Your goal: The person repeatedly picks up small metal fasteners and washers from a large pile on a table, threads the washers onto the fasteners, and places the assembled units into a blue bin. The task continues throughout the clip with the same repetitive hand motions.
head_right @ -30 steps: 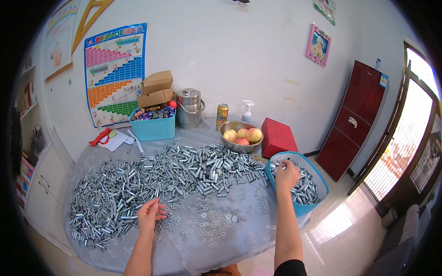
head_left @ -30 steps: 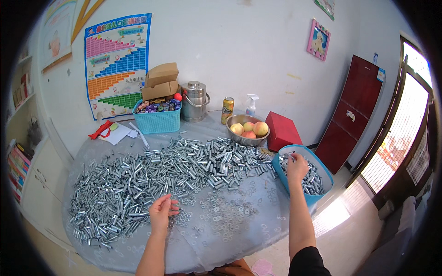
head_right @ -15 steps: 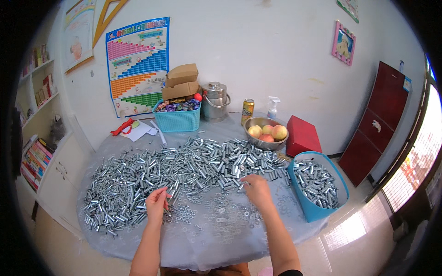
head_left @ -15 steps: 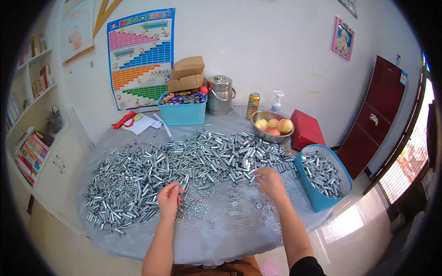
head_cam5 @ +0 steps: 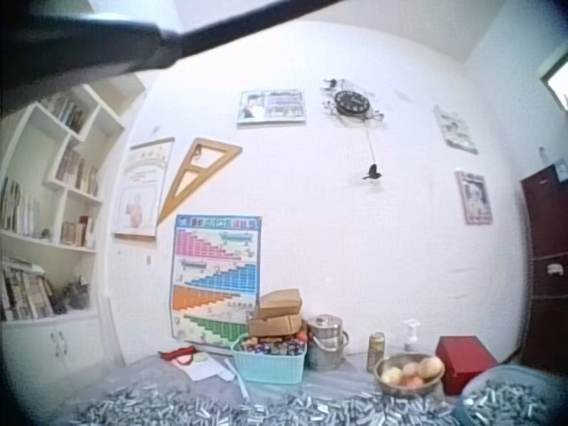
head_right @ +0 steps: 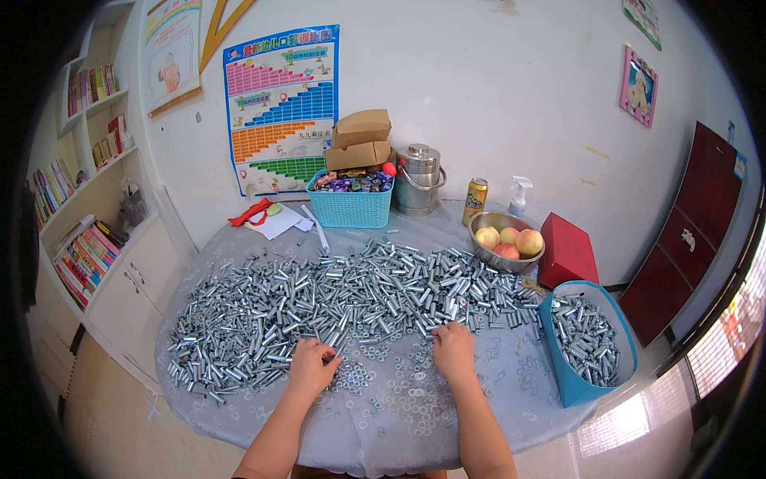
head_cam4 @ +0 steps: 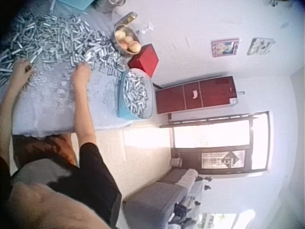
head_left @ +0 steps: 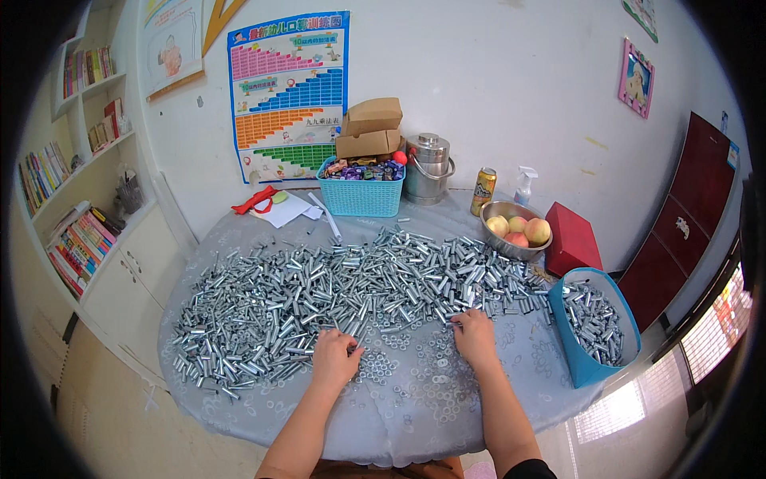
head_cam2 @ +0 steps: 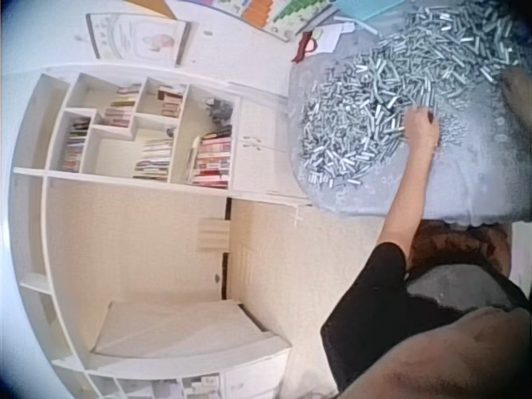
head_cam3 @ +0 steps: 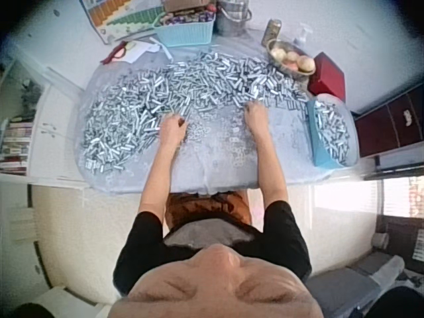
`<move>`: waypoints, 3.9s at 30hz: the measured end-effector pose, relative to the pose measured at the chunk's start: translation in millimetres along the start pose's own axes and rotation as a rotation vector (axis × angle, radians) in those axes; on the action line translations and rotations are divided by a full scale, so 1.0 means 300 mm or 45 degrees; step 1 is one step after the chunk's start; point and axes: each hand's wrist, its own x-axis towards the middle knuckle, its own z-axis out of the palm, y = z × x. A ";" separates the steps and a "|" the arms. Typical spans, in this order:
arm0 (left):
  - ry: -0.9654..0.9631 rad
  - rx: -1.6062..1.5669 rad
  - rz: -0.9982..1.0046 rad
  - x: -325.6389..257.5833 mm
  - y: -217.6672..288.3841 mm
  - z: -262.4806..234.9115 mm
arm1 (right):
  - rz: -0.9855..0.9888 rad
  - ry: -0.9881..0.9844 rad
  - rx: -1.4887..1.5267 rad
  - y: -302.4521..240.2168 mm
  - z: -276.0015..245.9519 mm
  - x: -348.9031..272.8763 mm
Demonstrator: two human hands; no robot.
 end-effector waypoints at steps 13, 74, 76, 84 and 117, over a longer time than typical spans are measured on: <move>0.059 -0.394 -0.007 0.006 0.043 0.013 | 0.012 -0.113 0.730 -0.149 -0.033 -0.037; -0.245 -1.704 -0.726 0.001 0.100 0.004 | -0.535 -0.474 0.431 -0.248 0.042 -0.088; -0.251 -1.710 -0.738 0.001 0.104 0.001 | -0.519 -0.451 0.465 -0.255 0.032 -0.088; -0.266 -1.705 -0.749 -0.002 0.099 0.004 | -0.511 -0.483 0.458 -0.274 0.025 -0.088; -0.608 -1.695 -0.889 -0.011 0.108 -0.003 | 0.052 -0.301 1.234 -0.245 0.014 -0.073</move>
